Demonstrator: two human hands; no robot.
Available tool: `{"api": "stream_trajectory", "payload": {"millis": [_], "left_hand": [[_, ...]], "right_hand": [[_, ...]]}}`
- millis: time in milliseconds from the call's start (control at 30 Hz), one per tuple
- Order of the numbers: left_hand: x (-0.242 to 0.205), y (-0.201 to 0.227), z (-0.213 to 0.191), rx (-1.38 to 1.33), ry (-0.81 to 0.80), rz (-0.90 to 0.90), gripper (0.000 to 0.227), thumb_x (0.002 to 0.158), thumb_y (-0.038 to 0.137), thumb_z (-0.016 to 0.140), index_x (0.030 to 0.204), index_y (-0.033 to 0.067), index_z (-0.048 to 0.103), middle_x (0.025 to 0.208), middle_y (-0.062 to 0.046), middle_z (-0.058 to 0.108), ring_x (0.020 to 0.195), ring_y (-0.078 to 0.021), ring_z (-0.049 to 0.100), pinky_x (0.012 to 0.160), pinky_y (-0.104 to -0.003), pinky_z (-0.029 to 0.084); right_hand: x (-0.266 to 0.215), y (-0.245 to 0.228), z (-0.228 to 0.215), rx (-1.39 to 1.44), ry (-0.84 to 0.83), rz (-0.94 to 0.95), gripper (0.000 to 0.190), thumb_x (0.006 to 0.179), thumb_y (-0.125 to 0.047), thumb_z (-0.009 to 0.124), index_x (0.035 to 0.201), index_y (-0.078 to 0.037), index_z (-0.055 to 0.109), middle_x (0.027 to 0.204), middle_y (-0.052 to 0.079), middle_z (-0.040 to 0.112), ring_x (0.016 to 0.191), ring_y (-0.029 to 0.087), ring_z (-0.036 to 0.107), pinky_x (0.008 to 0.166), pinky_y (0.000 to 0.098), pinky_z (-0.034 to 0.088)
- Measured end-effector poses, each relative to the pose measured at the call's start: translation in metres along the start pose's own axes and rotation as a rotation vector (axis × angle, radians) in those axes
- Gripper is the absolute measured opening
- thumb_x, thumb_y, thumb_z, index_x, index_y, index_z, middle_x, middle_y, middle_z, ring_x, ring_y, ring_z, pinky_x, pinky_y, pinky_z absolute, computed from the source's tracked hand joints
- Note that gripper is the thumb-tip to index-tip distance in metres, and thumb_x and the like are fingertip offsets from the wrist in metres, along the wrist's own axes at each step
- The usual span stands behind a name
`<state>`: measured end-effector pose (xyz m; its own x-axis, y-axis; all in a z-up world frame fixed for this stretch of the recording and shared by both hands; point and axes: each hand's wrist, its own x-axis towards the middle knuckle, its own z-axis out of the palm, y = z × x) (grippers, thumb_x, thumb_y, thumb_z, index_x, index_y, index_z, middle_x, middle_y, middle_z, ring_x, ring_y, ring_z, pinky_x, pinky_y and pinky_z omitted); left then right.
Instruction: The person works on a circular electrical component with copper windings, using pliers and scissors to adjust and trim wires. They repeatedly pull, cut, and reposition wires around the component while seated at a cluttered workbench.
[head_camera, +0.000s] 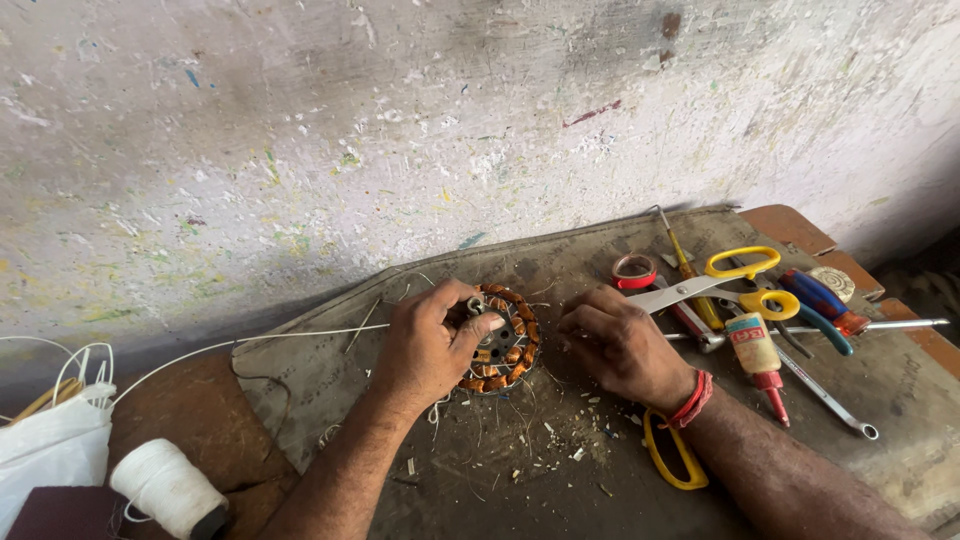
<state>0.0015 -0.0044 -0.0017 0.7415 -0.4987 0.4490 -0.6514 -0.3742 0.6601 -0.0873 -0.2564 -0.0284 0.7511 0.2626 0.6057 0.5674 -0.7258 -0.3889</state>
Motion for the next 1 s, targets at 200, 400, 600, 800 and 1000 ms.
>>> {"api": "stream_trajectory", "payload": {"millis": [200,400,600,800,1000], "left_hand": [[-0.001,-0.001,0.0,-0.014,-0.014,-0.01,0.032,0.088,0.031,0.08,0.102,0.0052,0.068,0.081,-0.006,0.075,0.069,-0.0148,0.074,0.06,-0.031,0.062],[0.001,-0.006,0.0,-0.016,0.052,0.019,0.032,0.087,0.03,0.081,0.102,0.0044,0.068,0.079,-0.008,0.075,0.068,-0.0164,0.073,0.061,-0.033,0.06],[0.001,-0.009,0.001,-0.03,0.054,0.018,0.035,0.088,0.034,0.08,0.104,0.0044,0.068,0.081,-0.008,0.076,0.071,-0.0175,0.075,0.063,-0.034,0.061],[0.001,-0.011,0.002,-0.033,0.031,-0.018,0.036,0.088,0.037,0.077,0.105,0.0062,0.069,0.081,-0.008,0.076,0.07,-0.0163,0.075,0.062,-0.034,0.061],[0.001,-0.011,0.003,-0.016,0.024,-0.026,0.037,0.088,0.038,0.078,0.105,0.0059,0.069,0.077,-0.007,0.075,0.067,-0.0162,0.073,0.06,-0.035,0.061]], "right_hand": [[0.0,-0.016,-0.007,-0.19,0.021,-0.153,0.034,0.077,-0.017,0.082,0.106,-0.007,0.069,0.117,0.015,0.066,0.104,0.031,0.061,0.087,0.0455,0.049],[-0.004,-0.016,-0.003,-0.543,-0.121,-0.285,0.036,0.082,-0.022,0.063,0.114,-0.005,0.06,0.135,0.021,0.058,0.118,0.036,0.056,0.097,0.05,0.044],[-0.012,0.013,0.011,-0.618,-0.156,-0.348,0.051,0.081,-0.018,0.057,0.13,-0.002,0.059,0.132,0.02,0.06,0.112,0.034,0.06,0.093,0.0479,0.051],[-0.023,0.028,0.021,-0.584,-0.123,-0.326,0.045,0.086,-0.006,0.059,0.131,-0.002,0.062,0.12,0.016,0.068,0.099,0.028,0.07,0.086,0.0416,0.059],[-0.015,0.01,0.018,-0.232,-0.126,0.02,0.043,0.082,-0.009,0.065,0.124,-0.002,0.065,0.1,0.015,0.069,0.077,0.027,0.069,0.063,0.0373,0.057]]}}
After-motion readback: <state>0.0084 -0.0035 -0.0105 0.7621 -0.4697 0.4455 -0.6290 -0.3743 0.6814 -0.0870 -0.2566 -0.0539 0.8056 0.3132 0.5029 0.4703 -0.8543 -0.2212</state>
